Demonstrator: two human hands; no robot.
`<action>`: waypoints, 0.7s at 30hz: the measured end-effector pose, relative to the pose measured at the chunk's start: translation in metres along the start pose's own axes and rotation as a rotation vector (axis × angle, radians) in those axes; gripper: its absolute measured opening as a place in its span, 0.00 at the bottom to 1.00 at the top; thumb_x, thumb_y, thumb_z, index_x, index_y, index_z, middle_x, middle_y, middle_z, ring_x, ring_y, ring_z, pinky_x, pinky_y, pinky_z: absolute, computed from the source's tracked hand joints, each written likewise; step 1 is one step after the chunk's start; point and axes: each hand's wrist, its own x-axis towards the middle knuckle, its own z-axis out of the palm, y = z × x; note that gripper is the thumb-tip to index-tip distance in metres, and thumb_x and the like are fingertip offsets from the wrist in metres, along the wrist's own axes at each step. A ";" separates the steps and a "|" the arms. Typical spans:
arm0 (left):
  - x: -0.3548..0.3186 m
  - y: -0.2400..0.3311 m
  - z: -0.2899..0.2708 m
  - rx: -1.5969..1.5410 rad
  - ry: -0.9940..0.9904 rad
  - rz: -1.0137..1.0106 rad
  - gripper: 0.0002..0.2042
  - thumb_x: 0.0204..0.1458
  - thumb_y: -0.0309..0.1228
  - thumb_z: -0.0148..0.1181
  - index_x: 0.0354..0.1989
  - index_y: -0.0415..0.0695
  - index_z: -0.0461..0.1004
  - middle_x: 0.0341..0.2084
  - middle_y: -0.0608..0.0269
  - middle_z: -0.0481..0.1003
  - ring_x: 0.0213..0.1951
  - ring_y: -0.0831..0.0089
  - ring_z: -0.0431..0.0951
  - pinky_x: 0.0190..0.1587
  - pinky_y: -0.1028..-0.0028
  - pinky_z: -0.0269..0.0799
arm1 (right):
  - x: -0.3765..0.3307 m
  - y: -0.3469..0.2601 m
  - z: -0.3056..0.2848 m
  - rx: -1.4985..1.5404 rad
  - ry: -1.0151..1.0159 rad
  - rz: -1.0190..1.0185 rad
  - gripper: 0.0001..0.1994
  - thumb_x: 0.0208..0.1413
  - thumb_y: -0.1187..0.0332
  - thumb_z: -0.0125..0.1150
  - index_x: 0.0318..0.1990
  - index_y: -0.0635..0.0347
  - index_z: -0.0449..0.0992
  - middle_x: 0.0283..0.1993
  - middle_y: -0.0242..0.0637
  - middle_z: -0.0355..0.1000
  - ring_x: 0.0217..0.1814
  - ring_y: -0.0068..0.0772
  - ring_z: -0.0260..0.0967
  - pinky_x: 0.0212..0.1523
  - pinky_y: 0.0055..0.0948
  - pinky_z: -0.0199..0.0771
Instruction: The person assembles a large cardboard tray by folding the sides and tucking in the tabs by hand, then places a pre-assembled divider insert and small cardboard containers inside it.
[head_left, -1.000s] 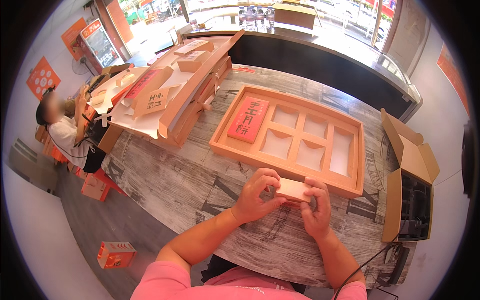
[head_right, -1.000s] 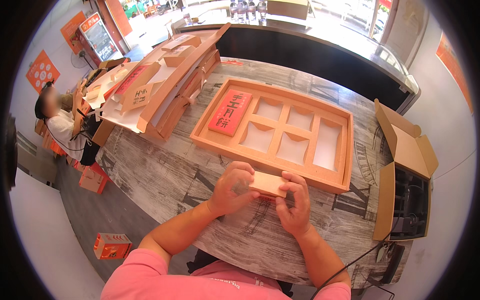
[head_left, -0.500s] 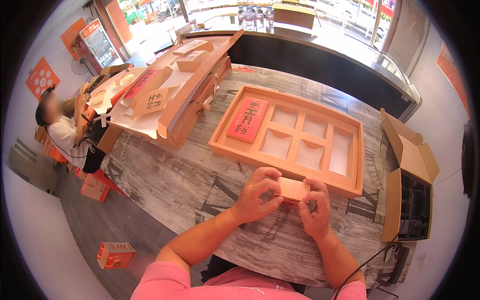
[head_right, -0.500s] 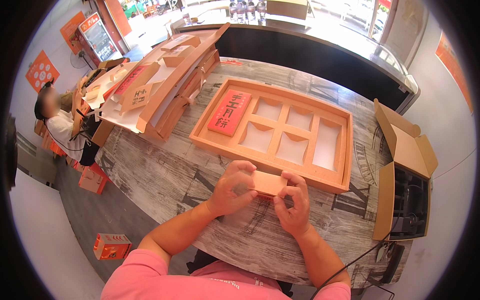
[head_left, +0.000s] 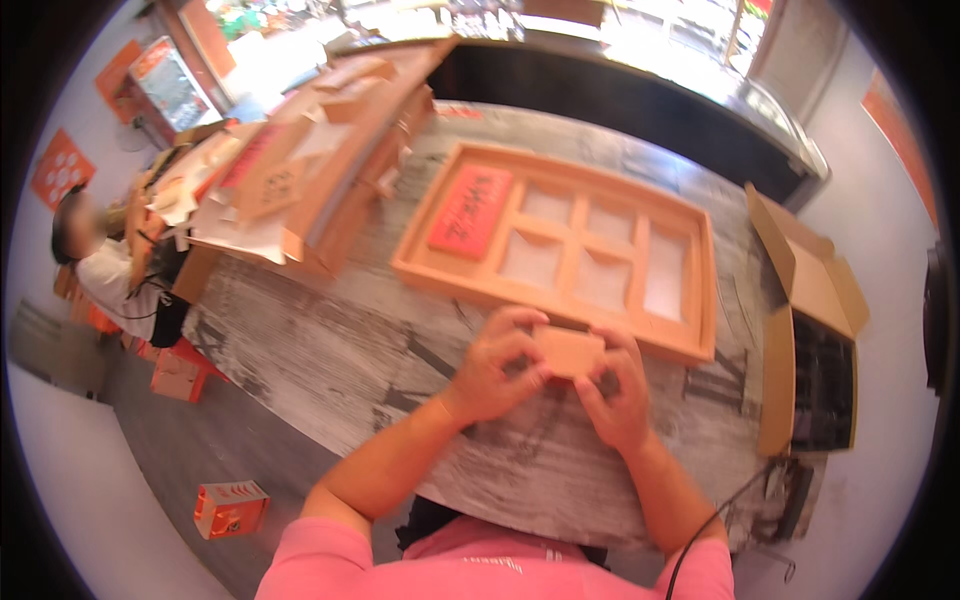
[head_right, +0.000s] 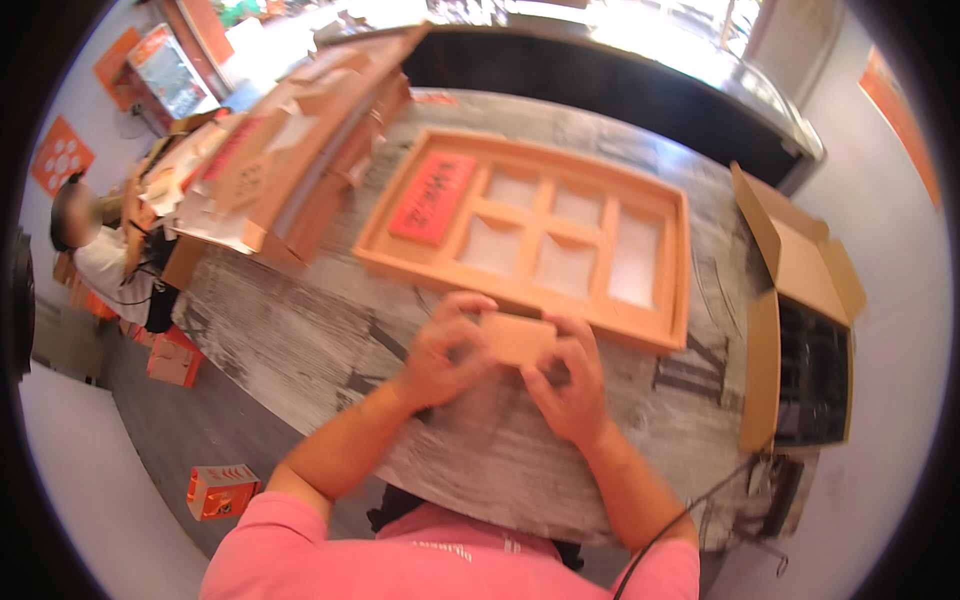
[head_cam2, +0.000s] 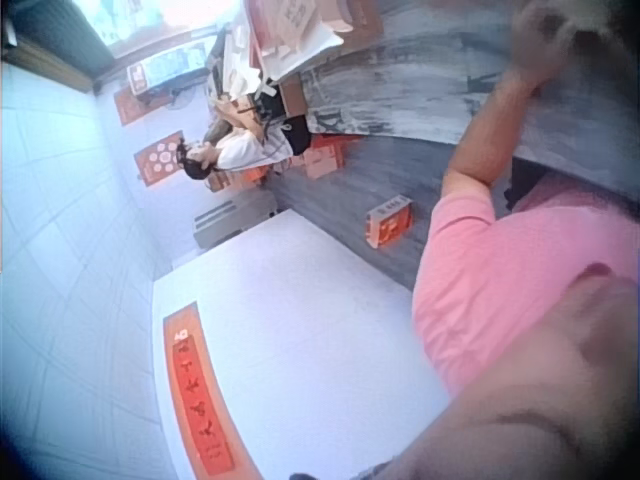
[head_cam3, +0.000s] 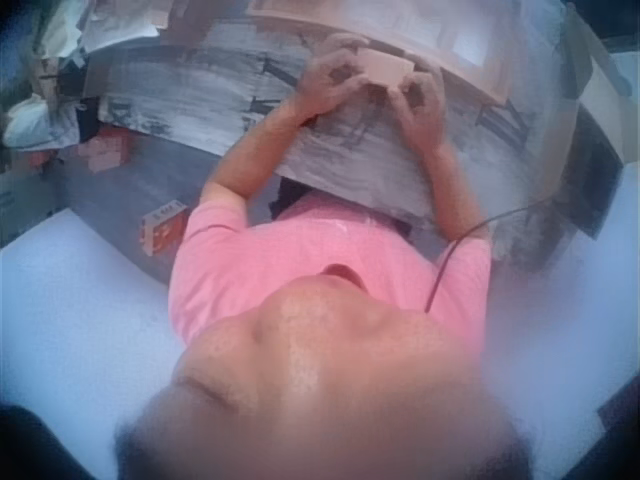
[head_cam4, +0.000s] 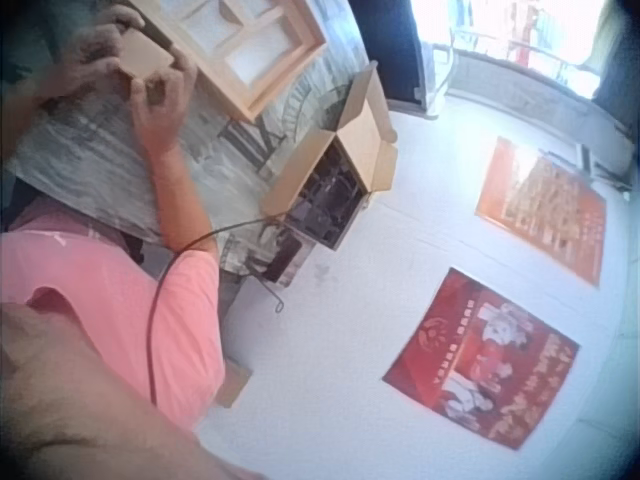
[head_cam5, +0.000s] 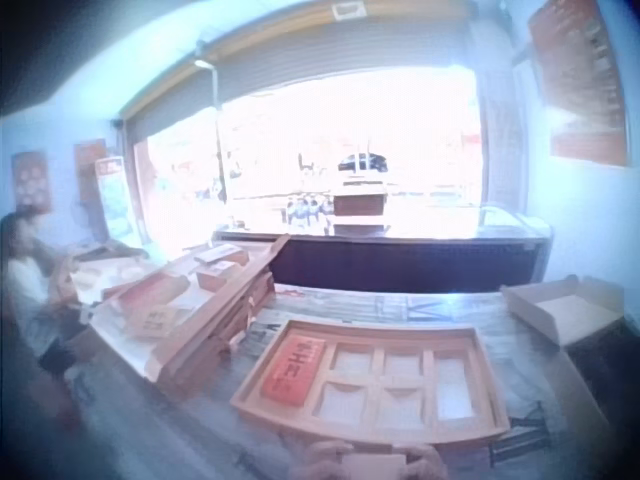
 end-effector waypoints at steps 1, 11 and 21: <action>-0.002 -0.004 -0.002 0.017 -0.020 0.006 0.08 0.53 0.24 0.72 0.37 0.44 0.77 0.58 0.49 0.73 0.59 0.57 0.76 0.61 0.63 0.71 | -0.001 0.002 0.001 0.004 -0.007 0.007 0.12 0.55 0.76 0.72 0.41 0.59 0.72 0.65 0.56 0.69 0.66 0.57 0.70 0.65 0.47 0.70; -0.008 -0.016 0.004 -0.577 0.153 -0.357 0.17 0.63 0.33 0.71 0.54 0.42 0.72 0.61 0.57 0.71 0.56 0.70 0.75 0.54 0.68 0.77 | -0.011 0.009 0.006 0.176 -0.032 0.198 0.42 0.56 0.77 0.72 0.77 0.65 0.57 0.66 0.48 0.71 0.66 0.42 0.73 0.66 0.38 0.75; -0.004 -0.007 -0.004 -0.329 0.102 -0.179 0.15 0.59 0.32 0.72 0.50 0.41 0.75 0.54 0.58 0.76 0.53 0.70 0.77 0.54 0.69 0.76 | -0.014 0.013 0.006 0.548 0.083 0.323 0.32 0.65 0.69 0.70 0.72 0.61 0.60 0.66 0.44 0.69 0.62 0.32 0.73 0.61 0.33 0.77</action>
